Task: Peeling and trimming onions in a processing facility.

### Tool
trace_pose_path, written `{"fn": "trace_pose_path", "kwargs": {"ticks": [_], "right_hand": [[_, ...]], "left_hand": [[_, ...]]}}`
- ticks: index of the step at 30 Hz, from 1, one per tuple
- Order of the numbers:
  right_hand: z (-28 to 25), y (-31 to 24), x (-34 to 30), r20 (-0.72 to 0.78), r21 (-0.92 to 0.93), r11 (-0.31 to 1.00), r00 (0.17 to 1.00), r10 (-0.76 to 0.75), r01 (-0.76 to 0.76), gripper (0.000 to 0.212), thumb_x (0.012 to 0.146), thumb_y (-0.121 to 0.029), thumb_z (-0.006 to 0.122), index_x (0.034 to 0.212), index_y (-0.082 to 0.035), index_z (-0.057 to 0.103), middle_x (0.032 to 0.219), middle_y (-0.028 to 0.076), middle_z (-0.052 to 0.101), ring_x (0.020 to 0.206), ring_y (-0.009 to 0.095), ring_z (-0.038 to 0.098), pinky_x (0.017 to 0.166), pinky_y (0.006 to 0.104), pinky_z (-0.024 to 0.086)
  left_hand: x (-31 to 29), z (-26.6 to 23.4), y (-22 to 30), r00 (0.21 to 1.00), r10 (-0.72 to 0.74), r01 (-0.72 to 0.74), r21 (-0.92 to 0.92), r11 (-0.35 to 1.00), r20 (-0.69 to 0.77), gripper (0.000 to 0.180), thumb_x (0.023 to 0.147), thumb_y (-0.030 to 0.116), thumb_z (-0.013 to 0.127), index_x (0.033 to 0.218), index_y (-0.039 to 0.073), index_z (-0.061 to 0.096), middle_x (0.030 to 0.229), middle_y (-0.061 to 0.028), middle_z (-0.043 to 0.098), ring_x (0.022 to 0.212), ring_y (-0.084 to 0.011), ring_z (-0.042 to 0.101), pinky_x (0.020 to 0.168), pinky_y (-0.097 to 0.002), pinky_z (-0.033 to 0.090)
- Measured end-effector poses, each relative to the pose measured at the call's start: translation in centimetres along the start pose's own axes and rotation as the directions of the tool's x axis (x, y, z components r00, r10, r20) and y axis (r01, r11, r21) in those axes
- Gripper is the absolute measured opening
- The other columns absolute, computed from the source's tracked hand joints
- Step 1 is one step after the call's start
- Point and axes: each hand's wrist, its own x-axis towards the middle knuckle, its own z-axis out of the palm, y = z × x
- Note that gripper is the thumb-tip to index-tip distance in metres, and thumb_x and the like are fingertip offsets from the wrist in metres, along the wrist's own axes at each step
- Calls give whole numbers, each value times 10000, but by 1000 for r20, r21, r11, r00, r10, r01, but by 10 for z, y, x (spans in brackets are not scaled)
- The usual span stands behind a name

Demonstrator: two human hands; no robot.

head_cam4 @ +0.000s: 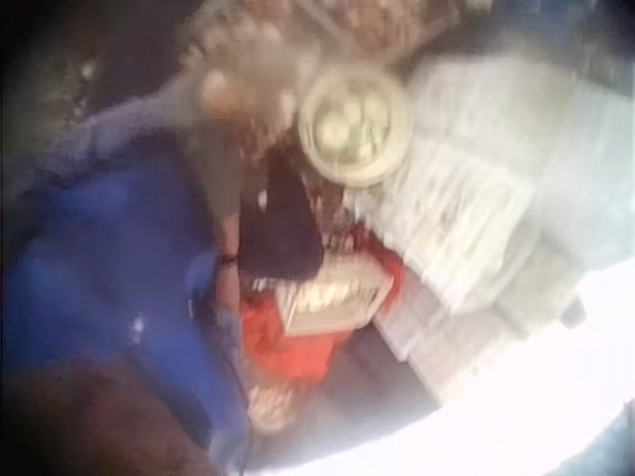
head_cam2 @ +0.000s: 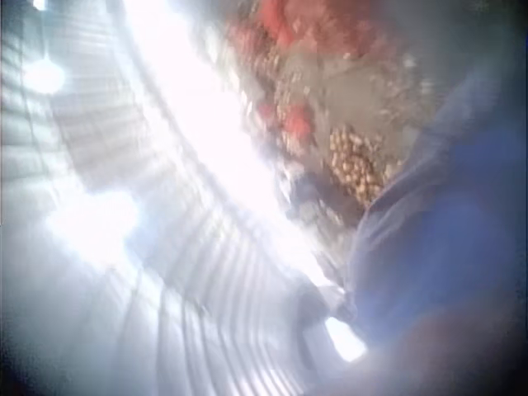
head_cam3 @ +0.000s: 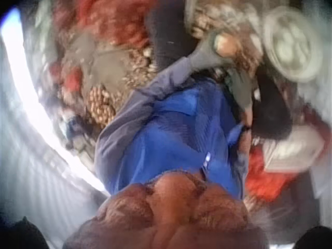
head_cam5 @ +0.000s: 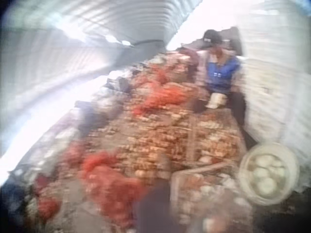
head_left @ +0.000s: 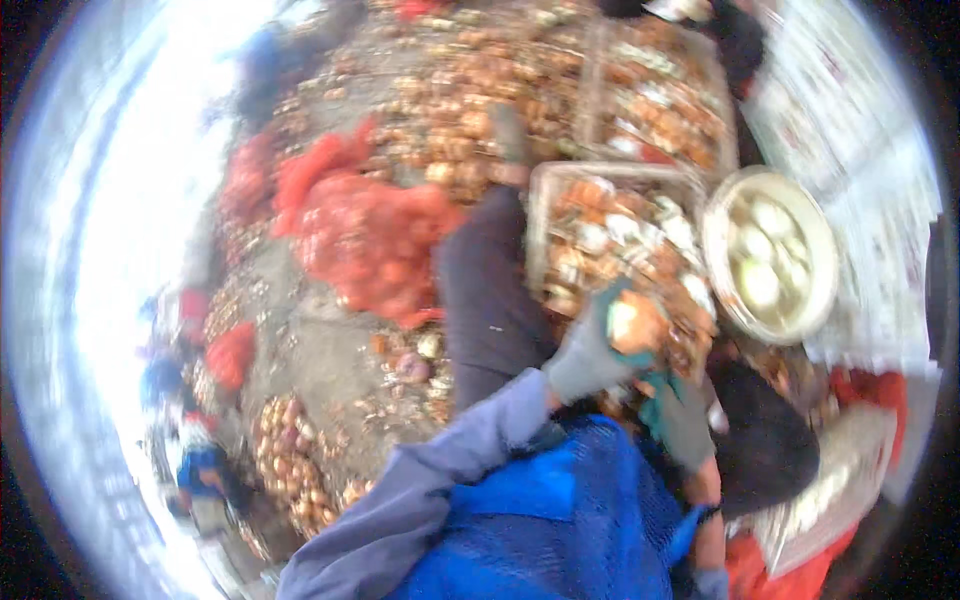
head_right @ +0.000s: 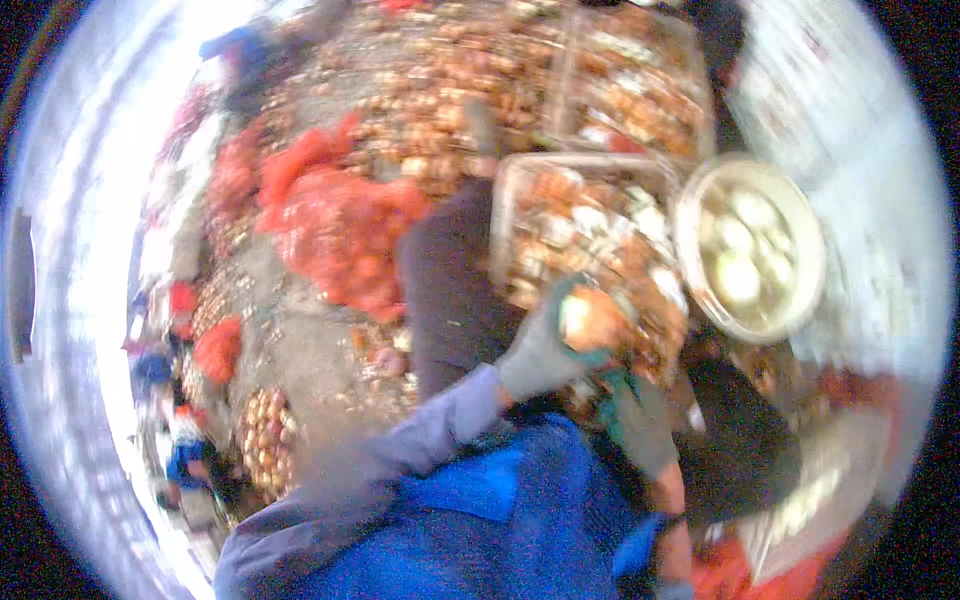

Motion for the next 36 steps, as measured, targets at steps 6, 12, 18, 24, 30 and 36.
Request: {"fn": "trace_pose_path", "kwargs": {"ticks": [6, 12, 18, 24, 30, 36], "right_hand": [[47, 37, 23, -145, -566, 776, 893, -426, 278, 447, 1048, -235, 658, 1408, 28, 628, 1311, 302, 675, 1133, 517, 646, 1002, 579, 514], [63, 32, 62, -182, -395, 903, 949, -259, 170, 499, 1086, -248, 585, 1471, 69, 572, 1326, 316, 683, 1166, 490, 646, 1039, 541, 494], [42, 1, 66, 99, -183, 982, 994, -35, 53, 461, 1071, -165, 607, 1467, 68, 568, 1336, 308, 656, 1194, 457, 610, 1028, 519, 484], [82, 15, 82, -215, -322, 947, 975, -59, -13, 514, 1070, -159, 605, 1519, 79, 525, 1474, 278, 607, 1342, 411, 575, 1165, 460, 460], [75, 32, 103, 29, -63, 992, 993, 113, -111, 560, 1090, -179, 578, 1583, 66, 475, 1573, 224, 565, 1452, 359, 528, 1248, 446, 396], [92, 54, 109, -167, -573, 819, 975, -145, 24, 491, 1120, -159, 526, 1544, 85, 484, 1490, 329, 594, 1366, 426, 581, 1127, 547, 473]], "left_hand": [[-2, -16, -3, 999, 37, -40, -85, 996, -37, 1023, 708, 279, 960, 1565, 33, 457, 1485, -209, 556, 1436, -358, 531, 1227, -444, 432], [1, -22, -27, 969, -160, 56, -460, 886, -189, 1117, 707, 327, 990, 1626, 92, 399, 1551, -193, 464, 1447, -348, 506, 1231, -455, 403], [1, -61, -3, 966, -61, 16, -181, 983, -252, 1017, 749, 288, 955, 1606, 85, 449, 1519, -201, 573, 1409, -346, 580, 1211, -448, 455], [3, -51, -28, 949, -230, 98, -492, 865, -216, 1015, 787, 259, 936, 1640, 108, 405, 1531, -160, 554, 1400, -271, 556, 1195, -418, 446], [6, -36, -49, 900, -374, 133, -676, 725, -224, 968, 802, 279, 944, 1594, 49, 439, 1476, -141, 594, 1331, -248, 597, 1148, -403, 481], [14, -40, -45, 826, -549, 289, -740, 607, -127, 978, 827, 439, 959, 1583, 53, 473, 1453, -122, 652, 1356, -228, 607, 1180, -393, 460]]}}
